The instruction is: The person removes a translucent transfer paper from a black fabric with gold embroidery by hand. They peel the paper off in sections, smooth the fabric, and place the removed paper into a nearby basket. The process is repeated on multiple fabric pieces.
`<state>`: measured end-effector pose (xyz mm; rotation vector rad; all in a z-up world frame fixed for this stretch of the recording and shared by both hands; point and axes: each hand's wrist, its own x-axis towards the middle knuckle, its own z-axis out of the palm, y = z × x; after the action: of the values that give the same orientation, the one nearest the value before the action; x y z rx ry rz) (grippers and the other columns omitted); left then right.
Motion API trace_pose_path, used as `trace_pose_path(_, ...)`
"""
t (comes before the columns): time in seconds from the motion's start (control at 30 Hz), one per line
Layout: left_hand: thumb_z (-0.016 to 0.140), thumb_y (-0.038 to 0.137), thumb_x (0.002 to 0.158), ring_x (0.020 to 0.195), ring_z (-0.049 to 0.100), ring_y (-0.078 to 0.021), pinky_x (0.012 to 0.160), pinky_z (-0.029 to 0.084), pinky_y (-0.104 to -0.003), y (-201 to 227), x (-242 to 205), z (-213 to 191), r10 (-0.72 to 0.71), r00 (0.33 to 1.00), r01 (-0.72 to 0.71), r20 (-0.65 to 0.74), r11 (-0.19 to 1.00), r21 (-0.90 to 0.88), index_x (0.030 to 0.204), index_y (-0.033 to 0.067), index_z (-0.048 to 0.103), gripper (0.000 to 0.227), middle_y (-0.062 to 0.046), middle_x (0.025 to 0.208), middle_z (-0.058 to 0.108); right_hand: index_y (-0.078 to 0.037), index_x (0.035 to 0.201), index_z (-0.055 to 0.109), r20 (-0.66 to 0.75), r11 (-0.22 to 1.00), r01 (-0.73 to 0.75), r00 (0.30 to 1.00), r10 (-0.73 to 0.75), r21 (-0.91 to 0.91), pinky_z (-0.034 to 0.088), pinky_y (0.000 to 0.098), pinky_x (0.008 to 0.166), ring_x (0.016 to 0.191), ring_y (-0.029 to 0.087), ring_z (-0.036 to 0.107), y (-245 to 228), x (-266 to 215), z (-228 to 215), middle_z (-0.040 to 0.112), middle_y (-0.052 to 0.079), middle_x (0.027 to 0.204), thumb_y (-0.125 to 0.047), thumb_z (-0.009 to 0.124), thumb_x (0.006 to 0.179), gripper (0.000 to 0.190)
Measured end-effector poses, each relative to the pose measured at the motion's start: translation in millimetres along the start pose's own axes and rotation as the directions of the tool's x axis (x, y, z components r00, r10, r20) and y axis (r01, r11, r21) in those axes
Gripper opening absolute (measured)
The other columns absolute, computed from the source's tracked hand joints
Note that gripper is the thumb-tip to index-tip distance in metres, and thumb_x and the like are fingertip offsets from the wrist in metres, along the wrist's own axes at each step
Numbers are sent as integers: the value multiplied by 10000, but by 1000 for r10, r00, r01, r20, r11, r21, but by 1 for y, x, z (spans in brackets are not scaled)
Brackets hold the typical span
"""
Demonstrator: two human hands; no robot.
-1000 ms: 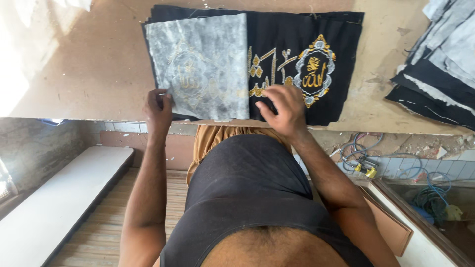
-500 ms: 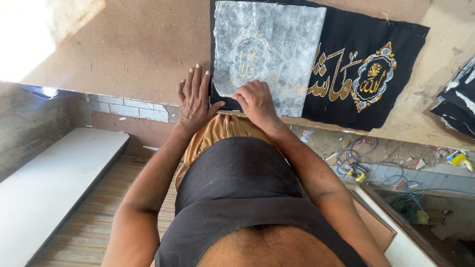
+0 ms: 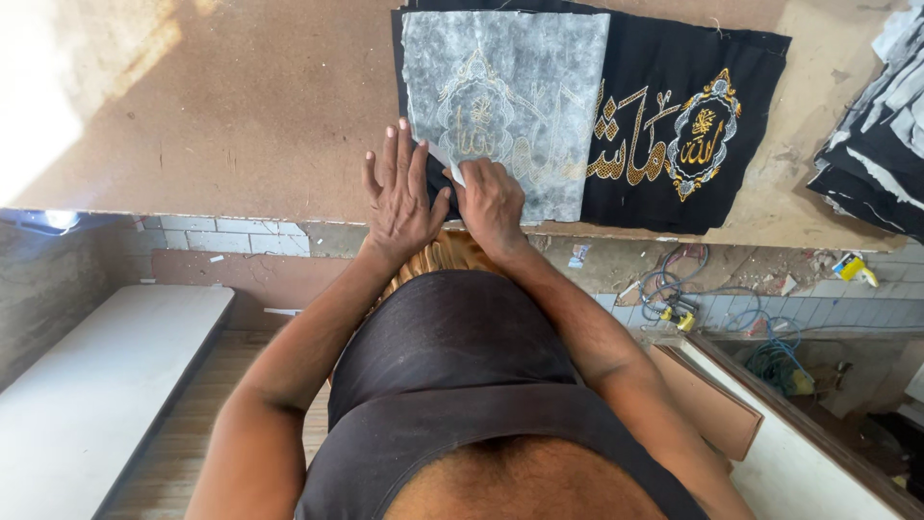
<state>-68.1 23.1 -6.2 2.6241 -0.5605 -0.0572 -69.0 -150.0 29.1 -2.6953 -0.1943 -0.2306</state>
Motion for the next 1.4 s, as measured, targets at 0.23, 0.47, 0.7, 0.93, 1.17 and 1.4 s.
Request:
trace_pose_path(0.23, 516, 510, 1084, 1613, 145, -351, 1241, -80, -598, -2, 8, 20, 55, 986, -73, 157, 991, 111, 1620, -74, 262, 832, -261, 1718, 187, -56, 929, 612, 9, 995, -101, 995, 101, 10, 510, 367, 514, 635, 219, 675, 18, -1, 16, 661, 70, 762, -149, 754, 938, 170)
trace_pose_path(0.47, 476, 497, 1078, 1600, 118, -388, 1238, -49, -636, 2, 14, 12, 52, 970, -89, 238, 985, 146, 1616, -70, 284, 804, -292, 1702, 175, -49, 983, 651, -10, 965, -260, 966, 260, -32, 489, 343, 408, 518, 178, 649, 58, -5, 42, 693, 62, 741, -113, 719, 977, 94)
trace_pose_path(0.7, 489, 452, 1084, 1574, 69, -461, 1196, -93, -665, 8, 18, -1, 73, 979, -79, 189, 996, 28, 1590, -144, 243, 820, -372, 1661, 149, -62, 1044, 640, -175, 891, -446, 887, 428, -80, 549, 366, 629, 698, 215, 709, 160, 12, -29, 704, 82, 808, -240, 665, 1110, 192)
trace_pose_path(0.93, 569, 239, 995, 1624, 46, -411, 1292, -98, -554, 34, 54, 14, 234, 970, -242, 62, 949, 200, 1644, -88, 183, 824, -319, 1717, 118, 90, 1395, 458, -177, 960, -243, 960, 217, -141, 412, 556, 974, 1184, 428, 540, 34, -38, -51, 503, 281, 1325, -532, 726, 840, 876)
trace_pose_path(1.17, 554, 543, 968, 1607, 43, -348, 1292, -13, -533, 51, 99, 37, 254, 913, -254, 320, 966, -44, 1648, -60, 167, 988, -262, 1721, 106, -49, 1164, 707, -43, 921, -367, 930, 365, -131, 524, 428, 834, 976, 297, 685, 91, -54, -28, 699, 127, 1029, 32, 715, 916, 261)
trace_pose_path(1.4, 430, 723, 1027, 1612, 9, -353, 1289, -22, -569, 60, 104, 24, 243, 890, -251, 384, 967, -31, 1680, 1, 148, 1014, -241, 1735, 47, -17, 1075, 676, -309, 858, -502, 804, 509, 107, 585, 420, 756, 870, 296, 751, 177, -41, -75, 727, 133, 939, 14, 680, 935, 143)
